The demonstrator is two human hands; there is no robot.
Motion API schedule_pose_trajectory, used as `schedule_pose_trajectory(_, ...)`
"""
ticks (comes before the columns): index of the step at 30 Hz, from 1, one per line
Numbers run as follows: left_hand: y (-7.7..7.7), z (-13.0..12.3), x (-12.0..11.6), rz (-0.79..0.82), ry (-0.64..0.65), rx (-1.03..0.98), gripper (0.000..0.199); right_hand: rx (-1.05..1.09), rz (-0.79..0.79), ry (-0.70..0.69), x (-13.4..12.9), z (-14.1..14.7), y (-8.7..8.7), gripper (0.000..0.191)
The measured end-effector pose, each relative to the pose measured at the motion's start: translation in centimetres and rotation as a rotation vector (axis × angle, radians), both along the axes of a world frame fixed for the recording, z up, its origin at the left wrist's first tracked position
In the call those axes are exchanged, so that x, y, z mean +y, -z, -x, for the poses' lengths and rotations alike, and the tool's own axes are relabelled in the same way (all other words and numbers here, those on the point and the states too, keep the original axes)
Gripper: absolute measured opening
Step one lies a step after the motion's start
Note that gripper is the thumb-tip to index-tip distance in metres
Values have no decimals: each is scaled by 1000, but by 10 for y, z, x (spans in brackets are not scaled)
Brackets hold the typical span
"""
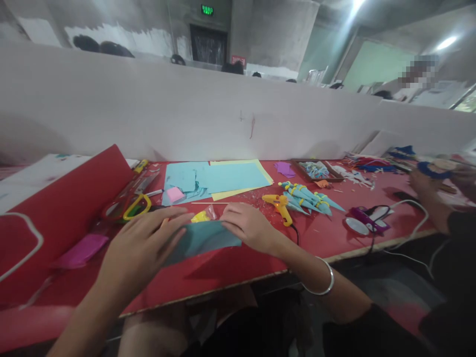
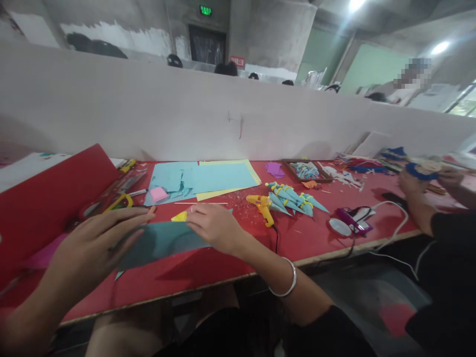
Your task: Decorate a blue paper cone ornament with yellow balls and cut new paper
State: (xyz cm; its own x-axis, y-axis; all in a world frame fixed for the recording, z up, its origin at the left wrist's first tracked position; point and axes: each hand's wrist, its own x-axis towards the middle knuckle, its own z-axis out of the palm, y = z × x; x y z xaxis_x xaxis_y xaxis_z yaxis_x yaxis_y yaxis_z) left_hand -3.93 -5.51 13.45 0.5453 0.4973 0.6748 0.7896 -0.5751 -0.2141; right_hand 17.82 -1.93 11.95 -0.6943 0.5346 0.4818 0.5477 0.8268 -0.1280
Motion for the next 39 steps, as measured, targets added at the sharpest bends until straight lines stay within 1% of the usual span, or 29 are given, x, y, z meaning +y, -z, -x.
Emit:
schedule_pose_trajectory(1, -1, -7, 0, -52, -42, 33, 21, -14, 3, 17, 1, 3, 1, 28)
schedule_pose_trajectory(2, -2, -15, 1, -99, -39, 77, 20, -34, 11, 35, 1, 6, 1, 28)
schedule_pose_trajectory(4, -4, -28, 2, -128, 5, 155, 20, -60, 42, 57, 1, 11, 1, 28)
schedule_pose_trajectory(6, -5, -38, 4, -141, 24, 174, 20, -32, 94, 59, 0, 12, 0, 27)
schedule_pose_trajectory(8, -5, -42, 7, -166, 15, 170, 19, 36, 174, 30, -3, 12, -2, 25)
schedule_pose_trajectory(10, -4, -43, 10, -202, 21, 173, 17, 109, 265, -28, -6, 9, -6, 24)
schedule_pose_trajectory(12, -4, -40, 12, -231, 43, 179, 18, 158, 354, -83, -9, 6, -10, 27)
schedule_pose_trajectory(14, -4, -35, 12, -244, 62, 177, 19, 181, 430, -108, -12, 1, -14, 29)
schedule_pose_trajectory(16, -4, -25, 11, -238, 65, 182, 19, 188, 487, -114, -14, -7, -17, 30)
schedule_pose_trajectory(18, -4, -10, 11, -211, 64, 201, 20, 191, 519, -120, -15, -17, -18, 29)
schedule_pose_trajectory(20, -2, 8, 11, -156, 30, 227, 22, 185, 537, -110, -14, -28, -16, 28)
schedule_pose_trajectory(21, -1, 18, 11, -111, -30, 240, 25, 181, 541, -93, -13, -33, -15, 29)
schedule_pose_trajectory(22, 0, 26, 11, -68, -124, 256, 26, 178, 539, -70, -12, -37, -14, 29)
schedule_pose_trajectory(23, 1, 31, 11, -67, -216, 241, 28, 177, 532, -50, -12, -40, -13, 30)
schedule_pose_trajectory(24, 1, 34, 11, -51, -286, 208, 28, 172, 522, -40, -11, -42, -13, 30)
schedule_pose_trajectory(25, 1, 33, 10, -20, -311, 164, 28, 158, 514, -45, -11, -42, -12, 29)
schedule_pose_trajectory(26, 0, 28, 8, 26, -285, 116, 27, 135, 508, -67, -11, -40, -12, 28)
schedule_pose_trajectory(27, -1, 21, 7, 78, -215, 81, 26, 106, 499, -94, -11, -37, -12, 27)
schedule_pose_trajectory(29, -3, 0, 4, 172, -13, 85, 29, 46, 467, -136, -13, -30, -14, 26)
schedule_pose_trajectory(30, -4, -10, 3, 241, 23, 108, 30, 25, 444, -141, -13, -27, -14, 26)
schedule_pose_trajectory(32, -3, -25, 0, 367, 44, 178, 27, 1, 378, -129, -14, -22, -14, 27)
schedule_pose_trajectory(34, 0, -32, -1, 452, 45, 244, 26, -19, 279, -107, -16, -18, -13, 25)
schedule_pose_trajectory(36, 3, -33, -1, 473, 64, 287, 28, -38, 155, -77, -19, -14, -10, 20)
schedule_pose_trajectory(39, 5, -33, -2, 446, 106, 312, 28, -54, -6, -41, -22, -5, -6, 15)
